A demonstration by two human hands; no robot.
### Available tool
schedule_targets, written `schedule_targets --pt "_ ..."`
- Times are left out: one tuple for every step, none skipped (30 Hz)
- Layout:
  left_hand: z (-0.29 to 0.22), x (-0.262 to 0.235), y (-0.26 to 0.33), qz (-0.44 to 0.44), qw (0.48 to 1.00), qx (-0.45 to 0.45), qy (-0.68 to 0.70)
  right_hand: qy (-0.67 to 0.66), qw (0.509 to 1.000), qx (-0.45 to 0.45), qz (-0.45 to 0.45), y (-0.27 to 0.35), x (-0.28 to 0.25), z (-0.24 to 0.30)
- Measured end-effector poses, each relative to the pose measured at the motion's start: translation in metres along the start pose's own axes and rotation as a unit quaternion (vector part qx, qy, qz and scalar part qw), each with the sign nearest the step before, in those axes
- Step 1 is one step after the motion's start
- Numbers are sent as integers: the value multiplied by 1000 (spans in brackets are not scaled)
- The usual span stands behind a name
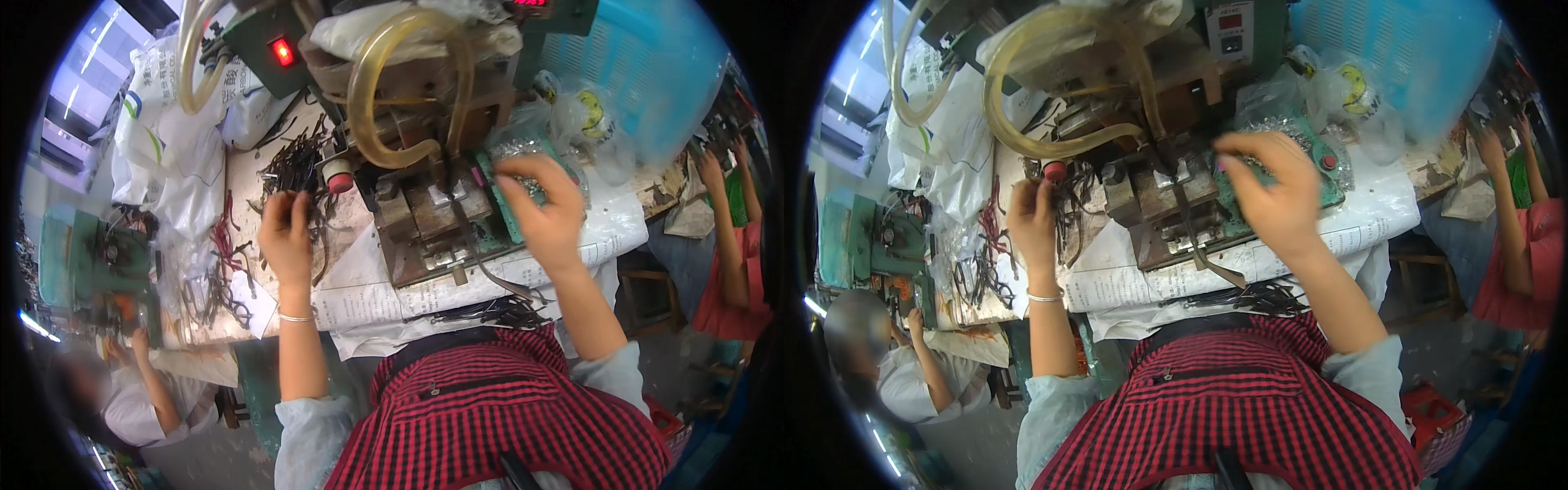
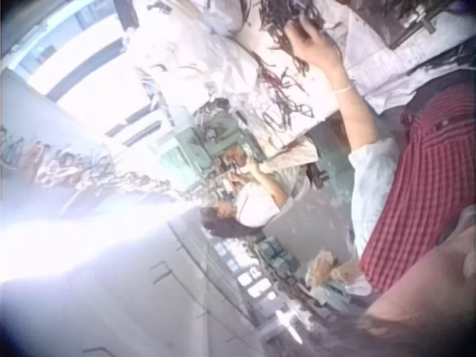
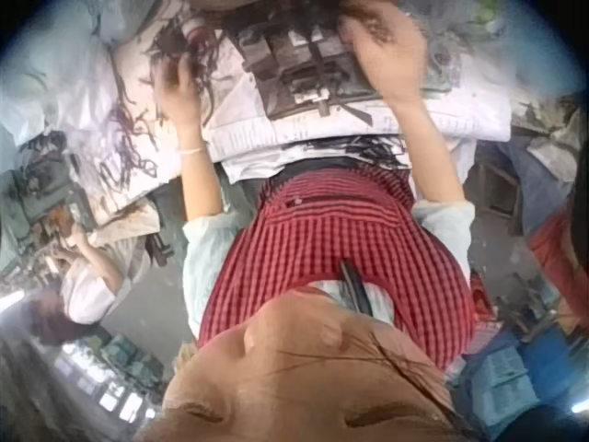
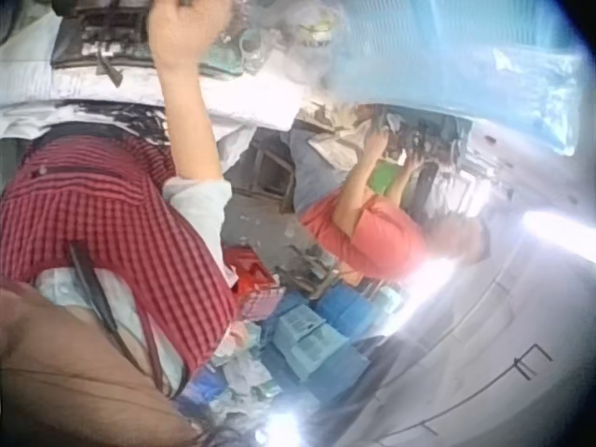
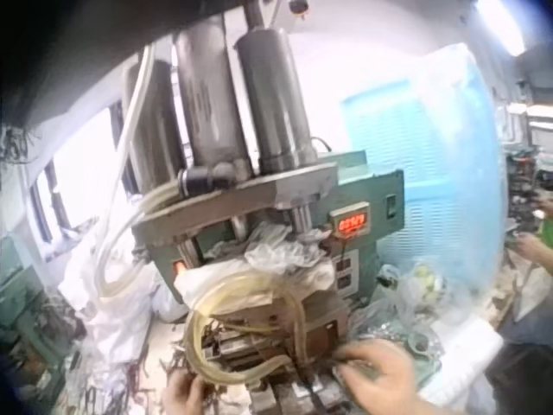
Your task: The person repeatedly picks up small dark components and metallic pieces, places them into a press machine, and operates the lever to assemble them. The person then removes the assembled items and places them on the table, continuing this cycle throughout the clip.
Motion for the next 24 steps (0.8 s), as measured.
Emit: schedule_targets --pt "12 7 7 1 999 -28 20 -30 999 21 -24 -7 17 -2" --pt "22 7 19 -11 999 -35 15 -91 994 64 -12 -8 37 -11" --pt "29 7 31 -22 999 -42 9 -167 981 101 9 -6 51 -11" --pt "30 10 45 -37 997 -49 38 -196 973 124 -1 2 57 -7" --pt "31 16 46 -44 997 -46 52 -225 963 147 -10 7 61 -5" --pt "25 20 51 -51 995 -51 62 -225 962 153 -23 10 61 -5" --pt "12 25 50 -60 994 -49 75 -237 958 158 -24 12 60 -5" --pt "-5 31 50 -69 993 -52 77 -250 954 164 -25 15 59 -6" --pt "-21 36 44 -69 992 -2 109 -265 950 161 -29 11 57 -5" --pt "-49 41 39 -73 990 41 114 -275 949 156 -13 10 59 -5" --pt "-75 46 34 -77 987 82 119 -280 947 156 -8 8 57 2" --pt "-93 47 33 -57 983 114 132 -285 945 158 -3 6 56 14" --pt "-101 47 35 -46 972 187 132 -290 943 163 4 6 53 23" --pt "-112 50 39 -20 965 240 100 -325 926 191 31 5 52 24" --pt "-123 55 44 7 954 292 69 -332 923 192 40 7 45 32" --pt "-130 58 53 47 946 320 -23 -339 919 193 49 13 36 42" --pt "-131 69 58 69 928 366 -15 -347 916 194 59 16 29 48" --pt "-134 83 63 111 920 374 -30 -322 931 152 77 17 21 52" --pt "-141 92 68 147 911 382 -52 -303 935 149 106 15 19 47" --pt "-142 101 71 179 897 399 -60 -283 938 146 134 9 18 38" --pt "-142 113 71 208 881 420 -69 -262 942 136 160 -1 16 28" --pt "-141 121 72 197 872 440 -85 -246 949 147 132 -9 15 13" --pt "-134 128 70 187 861 461 -103 -228 955 161 101 -14 15 -8" --pt "-126 130 71 184 856 474 -90 -217 959 172 63 -16 8 -30"
Point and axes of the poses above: each hand's wrist, its own y-axis away from the middle knuckle, its own x-axis out of the palm, z = x × y, the point moved 4 cm from there along -y, towards the middle knuckle, and after that the axes turned 12 degrees about y, right-handed, at the moved point
